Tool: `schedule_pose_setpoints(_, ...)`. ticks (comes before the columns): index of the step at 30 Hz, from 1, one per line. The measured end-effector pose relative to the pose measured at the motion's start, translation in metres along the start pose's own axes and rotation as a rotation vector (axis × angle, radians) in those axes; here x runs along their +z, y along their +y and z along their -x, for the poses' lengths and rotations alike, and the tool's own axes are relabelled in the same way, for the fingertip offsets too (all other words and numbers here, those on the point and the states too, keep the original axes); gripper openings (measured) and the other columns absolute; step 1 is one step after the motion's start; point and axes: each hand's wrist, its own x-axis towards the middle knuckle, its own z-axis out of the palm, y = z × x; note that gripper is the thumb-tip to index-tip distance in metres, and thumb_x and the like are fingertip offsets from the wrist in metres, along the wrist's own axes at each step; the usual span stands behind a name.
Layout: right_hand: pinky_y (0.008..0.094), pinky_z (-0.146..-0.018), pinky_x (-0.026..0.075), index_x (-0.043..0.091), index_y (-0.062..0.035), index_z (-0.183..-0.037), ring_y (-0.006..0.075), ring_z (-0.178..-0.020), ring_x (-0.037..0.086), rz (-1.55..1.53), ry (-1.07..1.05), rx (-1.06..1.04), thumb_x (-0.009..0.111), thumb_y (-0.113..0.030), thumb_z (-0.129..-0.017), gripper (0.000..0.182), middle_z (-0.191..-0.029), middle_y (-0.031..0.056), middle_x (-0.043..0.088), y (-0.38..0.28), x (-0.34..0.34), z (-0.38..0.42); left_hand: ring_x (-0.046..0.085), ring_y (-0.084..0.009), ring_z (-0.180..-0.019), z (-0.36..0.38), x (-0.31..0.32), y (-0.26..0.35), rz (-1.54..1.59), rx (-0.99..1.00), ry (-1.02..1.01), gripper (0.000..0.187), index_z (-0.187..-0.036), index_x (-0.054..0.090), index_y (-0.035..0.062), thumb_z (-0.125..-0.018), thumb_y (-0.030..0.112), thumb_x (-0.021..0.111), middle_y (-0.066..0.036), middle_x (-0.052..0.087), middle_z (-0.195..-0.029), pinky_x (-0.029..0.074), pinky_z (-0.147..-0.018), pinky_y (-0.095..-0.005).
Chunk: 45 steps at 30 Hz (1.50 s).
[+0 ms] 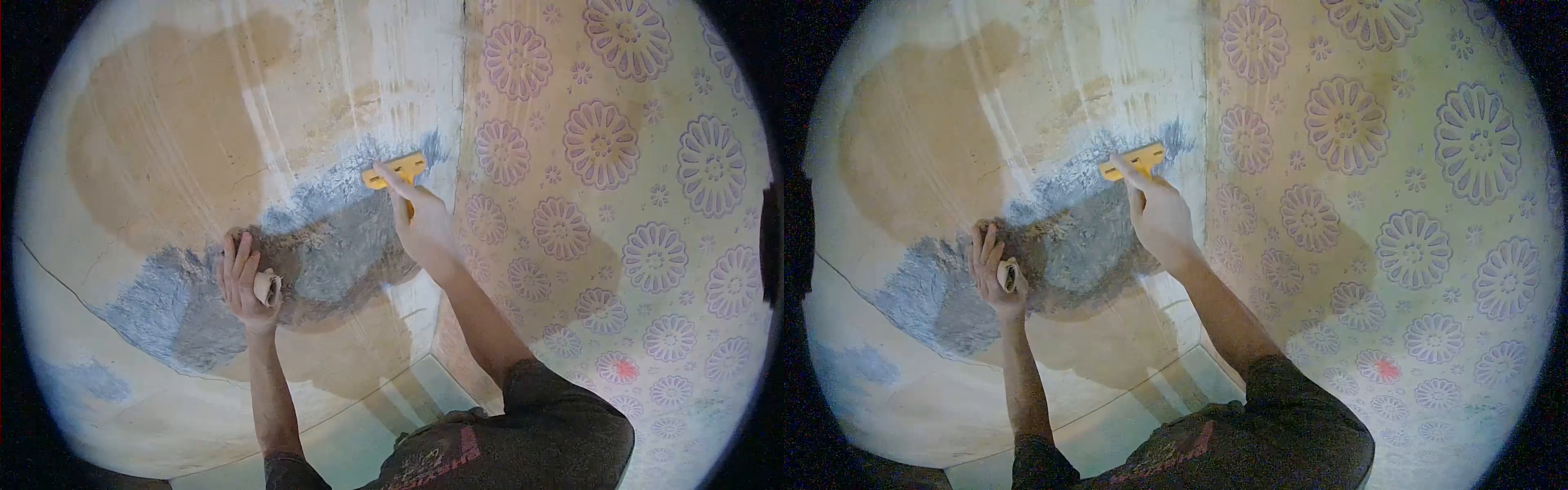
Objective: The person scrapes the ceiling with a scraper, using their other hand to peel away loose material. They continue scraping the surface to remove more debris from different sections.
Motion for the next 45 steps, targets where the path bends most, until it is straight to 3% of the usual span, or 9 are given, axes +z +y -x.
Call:
schedule_pose_setpoints(5,0.0381,-0.064,0.050,0.060,-0.0273,-0.130,0.0358,-0.071,0.062,-0.068,0.216,-0.096,0.057,-0.016,-0.097,0.035,-0.083,0.0207,0.064,-0.017,0.001,-0.027,0.051,-0.0380,-0.128,0.000,-0.002,0.000,0.019,0.021,-0.021,0.027,-0.115,0.054,0.0108,-0.095,0.028,0.060,-0.012,0.062,-0.128,0.035,-0.107,-0.0513)
schedule_pose_setpoints(9,0.0356,-0.065,0.050,0.065,-0.0226,-0.125,0.0326,-0.074,0.065,-0.162,0.161,-0.168,0.058,-0.015,-0.096,0.031,-0.090,0.0215,0.067,-0.008,0.005,-0.006,0.052,-0.0376,-0.127,0.001,-0.002,-0.001,0.059,0.011,-0.027,0.028,-0.115,0.054,0.0107,-0.096,0.030,0.059,-0.012,0.063,-0.127,0.036,-0.106,-0.0515)
schedule_pose_setpoints(14,0.0312,-0.068,0.051,0.068,-0.0170,-0.120,0.0275,-0.078,0.068,-0.200,0.069,-0.008,0.059,-0.016,-0.096,0.025,-0.092,0.0186,0.069,-0.018,-0.001,0.000,0.053,-0.0374,-0.127,-0.002,-0.001,0.002,0.056,0.040,-0.033,0.025,-0.113,0.054,0.0106,-0.096,0.029,0.058,-0.012,0.064,-0.126,0.037,-0.105,-0.0509)
schedule_pose_setpoints(24,0.0295,-0.069,0.050,0.068,-0.0172,-0.119,0.0221,-0.079,0.066,-0.243,0.110,0.029,0.059,-0.016,-0.097,0.024,-0.098,0.0162,0.070,-0.013,0.019,0.019,0.048,-0.0386,-0.130,0.007,0.002,-0.004,0.099,0.010,-0.018,0.022,-0.116,0.053,0.0124,-0.096,0.021,0.057,-0.011,0.061,-0.130,0.035,-0.106,-0.0542)
schedule_pose_setpoints(29,0.0276,-0.070,0.051,0.067,-0.0161,-0.120,0.0165,-0.082,0.065,-0.308,0.117,0.039,0.059,-0.014,-0.097,0.025,-0.100,0.0139,0.071,-0.007,0.028,0.017,0.049,-0.0369,-0.130,0.008,-0.001,-0.003,0.085,0.012,-0.042,0.020,-0.115,0.053,0.0125,-0.097,0.021,0.055,-0.010,0.061,-0.130,0.036,-0.106,-0.0543)
schedule_pose_setpoints(35,0.0265,-0.072,0.050,0.067,-0.0153,-0.121,0.0155,-0.084,0.065,-0.406,0.138,-0.001,0.059,-0.010,-0.096,0.027,-0.104,0.0140,0.070,-0.001,0.033,0.019,0.052,-0.0337,-0.128,0.006,0.003,-0.002,0.046,0.011,0.002,0.020,-0.112,0.054,0.0125,-0.098,0.026,0.054,-0.009,0.064,-0.126,0.037,-0.105,-0.0507)
schedule_pose_setpoints(38,0.0262,-0.072,0.050,0.067,-0.0154,-0.121,0.0150,-0.084,0.065,-0.362,0.055,0.070,0.059,-0.010,-0.096,0.027,-0.103,0.0144,0.070,0.001,0.028,0.027,0.054,-0.0322,-0.126,0.006,0.004,-0.002,0.032,0.017,0.029,0.022,-0.111,0.055,0.0124,-0.099,0.030,0.054,-0.009,0.066,-0.124,0.038,-0.105,-0.0481)
schedule_pose_setpoints(41,0.0268,-0.068,0.048,0.066,-0.0161,-0.122,0.0131,-0.076,0.061,-0.343,0.116,-0.065,0.059,-0.011,-0.096,0.028,-0.094,0.0133,0.070,0.011,0.031,0.030,0.054,-0.0322,-0.126,0.004,0.003,-0.001,0.019,0.022,0.026,0.022,-0.111,0.055,0.0123,-0.099,0.030,0.054,-0.009,0.065,-0.124,0.037,-0.106,-0.0482)
schedule_pose_setpoints(45,0.0276,-0.064,0.046,0.065,-0.0179,-0.125,0.0114,-0.068,0.055,-0.264,0.158,-0.026,0.058,-0.011,-0.096,0.031,-0.084,0.0108,0.067,0.027,0.018,0.035,0.054,-0.0331,-0.126,0.002,0.001,0.002,0.024,0.008,0.008,0.023,-0.112,0.055,0.0115,-0.099,0.030,0.054,-0.010,0.065,-0.124,0.037,-0.106,-0.0482)
